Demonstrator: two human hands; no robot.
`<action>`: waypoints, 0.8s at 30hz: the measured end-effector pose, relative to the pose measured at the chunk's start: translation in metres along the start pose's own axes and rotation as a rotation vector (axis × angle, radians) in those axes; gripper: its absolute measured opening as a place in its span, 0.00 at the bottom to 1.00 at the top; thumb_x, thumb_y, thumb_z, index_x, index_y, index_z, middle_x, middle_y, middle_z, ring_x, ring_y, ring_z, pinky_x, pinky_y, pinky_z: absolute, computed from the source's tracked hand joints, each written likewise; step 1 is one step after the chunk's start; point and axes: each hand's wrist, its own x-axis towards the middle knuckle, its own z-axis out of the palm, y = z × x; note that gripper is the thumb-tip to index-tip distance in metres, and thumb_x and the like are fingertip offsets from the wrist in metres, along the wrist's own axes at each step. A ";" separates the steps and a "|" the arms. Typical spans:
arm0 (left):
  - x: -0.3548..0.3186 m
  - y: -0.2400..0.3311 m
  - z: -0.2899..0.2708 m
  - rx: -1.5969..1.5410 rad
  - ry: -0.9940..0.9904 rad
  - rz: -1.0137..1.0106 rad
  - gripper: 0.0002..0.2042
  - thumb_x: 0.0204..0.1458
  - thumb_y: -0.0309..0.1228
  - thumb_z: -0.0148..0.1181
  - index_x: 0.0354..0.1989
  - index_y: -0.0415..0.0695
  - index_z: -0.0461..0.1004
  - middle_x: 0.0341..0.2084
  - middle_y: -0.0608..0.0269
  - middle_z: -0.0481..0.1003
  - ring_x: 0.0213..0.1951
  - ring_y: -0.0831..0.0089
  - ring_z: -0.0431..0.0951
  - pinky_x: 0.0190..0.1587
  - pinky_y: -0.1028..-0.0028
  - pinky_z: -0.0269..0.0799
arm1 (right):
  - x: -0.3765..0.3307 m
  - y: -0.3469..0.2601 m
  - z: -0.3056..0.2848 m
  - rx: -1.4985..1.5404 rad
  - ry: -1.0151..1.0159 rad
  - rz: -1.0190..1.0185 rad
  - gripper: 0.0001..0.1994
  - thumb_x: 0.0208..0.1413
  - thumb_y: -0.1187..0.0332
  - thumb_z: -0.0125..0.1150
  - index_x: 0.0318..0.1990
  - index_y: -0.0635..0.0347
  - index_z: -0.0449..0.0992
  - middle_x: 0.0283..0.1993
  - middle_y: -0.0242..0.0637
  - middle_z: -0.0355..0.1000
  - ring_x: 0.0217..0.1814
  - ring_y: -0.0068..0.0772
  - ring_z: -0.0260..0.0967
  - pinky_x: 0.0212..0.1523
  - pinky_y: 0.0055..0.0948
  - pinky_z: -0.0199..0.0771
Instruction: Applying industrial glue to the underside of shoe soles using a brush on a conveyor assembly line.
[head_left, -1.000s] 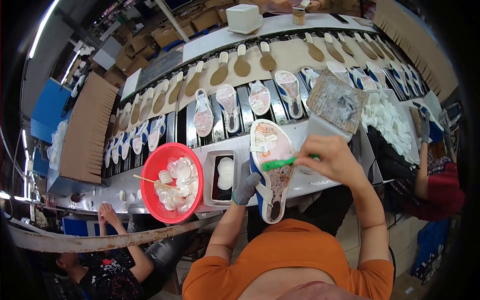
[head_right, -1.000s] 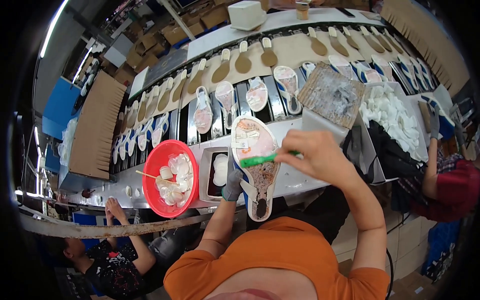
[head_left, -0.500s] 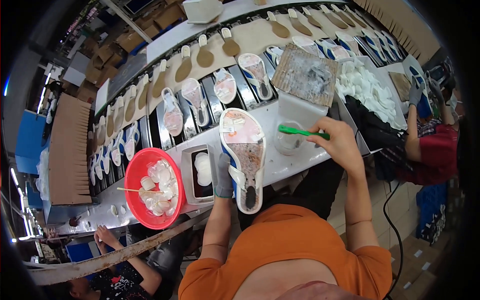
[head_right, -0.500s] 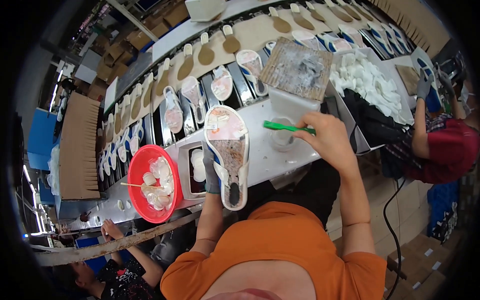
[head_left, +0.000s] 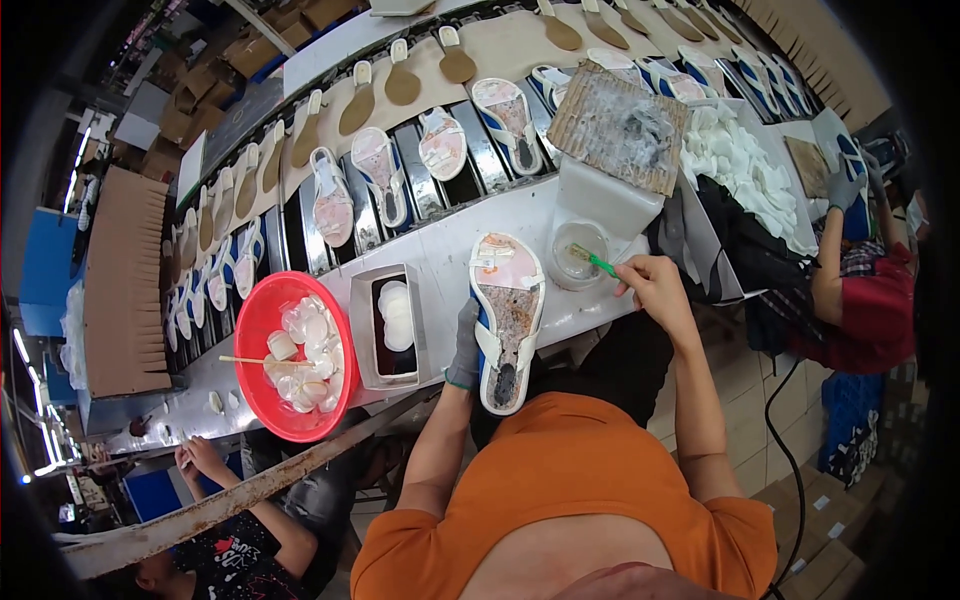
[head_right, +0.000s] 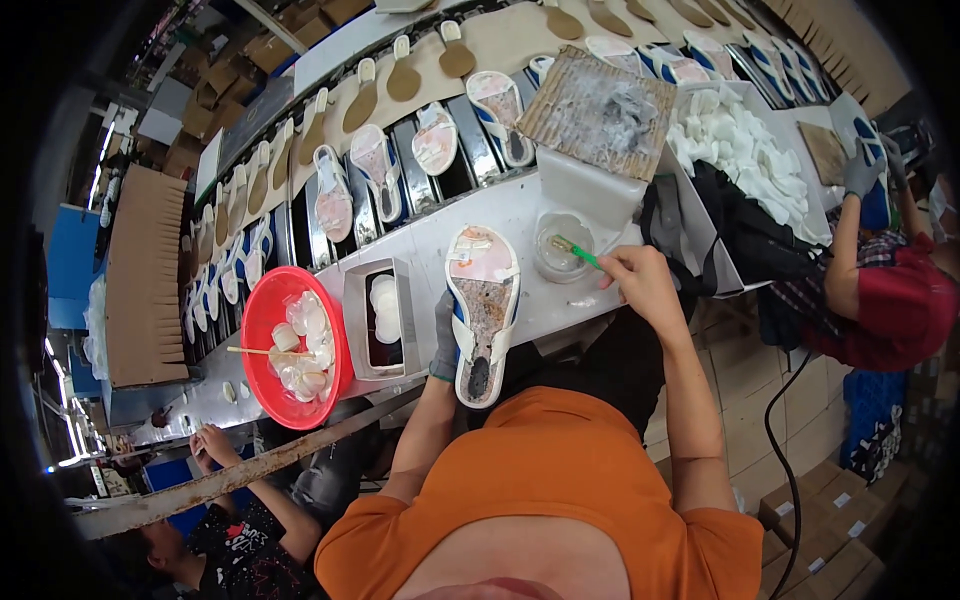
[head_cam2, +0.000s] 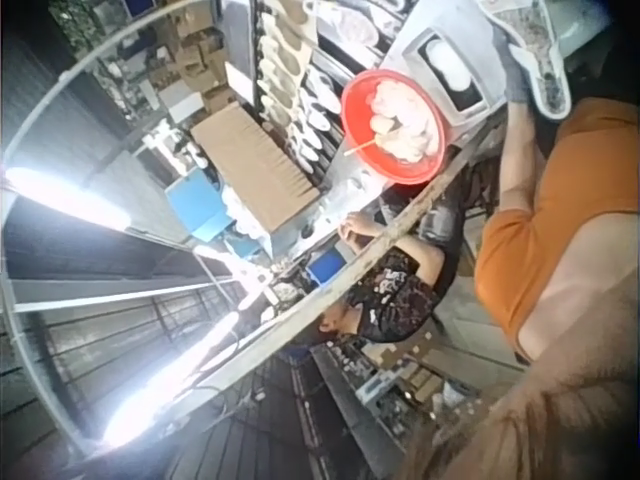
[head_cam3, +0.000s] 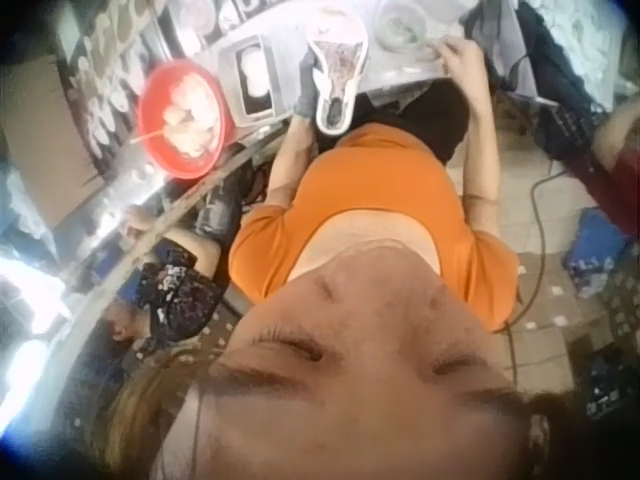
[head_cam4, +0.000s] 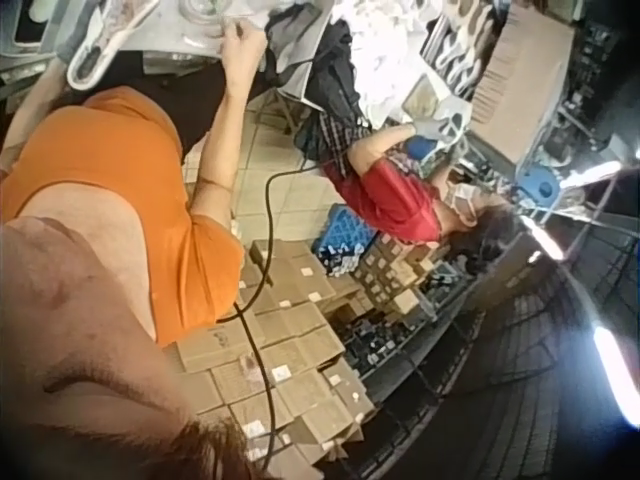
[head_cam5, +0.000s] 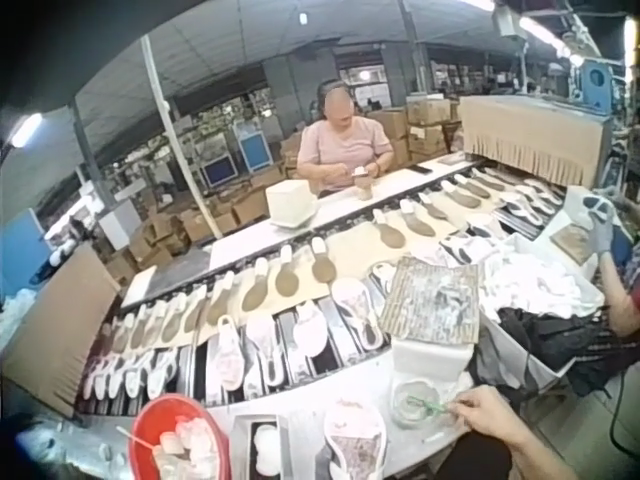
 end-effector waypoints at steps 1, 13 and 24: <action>-0.001 0.002 0.002 0.032 -0.010 -0.006 0.38 0.54 0.53 0.52 0.67 0.38 0.57 0.57 0.44 0.69 0.53 0.54 0.76 0.55 0.59 0.75 | -0.002 -0.001 -0.001 0.150 -0.050 0.043 0.10 0.58 0.67 0.61 0.34 0.68 0.81 0.21 0.36 0.75 0.14 0.23 0.62 0.20 0.24 0.64; -0.003 0.031 0.026 0.360 -0.218 0.034 0.38 0.49 0.55 0.59 0.57 0.31 0.68 0.46 0.52 0.77 0.44 0.69 0.79 0.47 0.70 0.77 | 0.010 -0.073 0.018 -0.252 0.220 -0.559 0.08 0.50 0.71 0.69 0.36 0.66 0.81 0.28 0.38 0.77 0.26 0.32 0.71 0.29 0.28 0.68; 0.006 0.040 -0.021 0.320 -0.135 0.004 0.30 0.57 0.47 0.49 0.63 0.40 0.62 0.54 0.48 0.71 0.51 0.57 0.75 0.52 0.60 0.75 | -0.013 -0.093 0.000 -0.111 -0.140 -0.591 0.08 0.48 0.70 0.71 0.35 0.63 0.82 0.31 0.40 0.78 0.33 0.35 0.76 0.34 0.28 0.71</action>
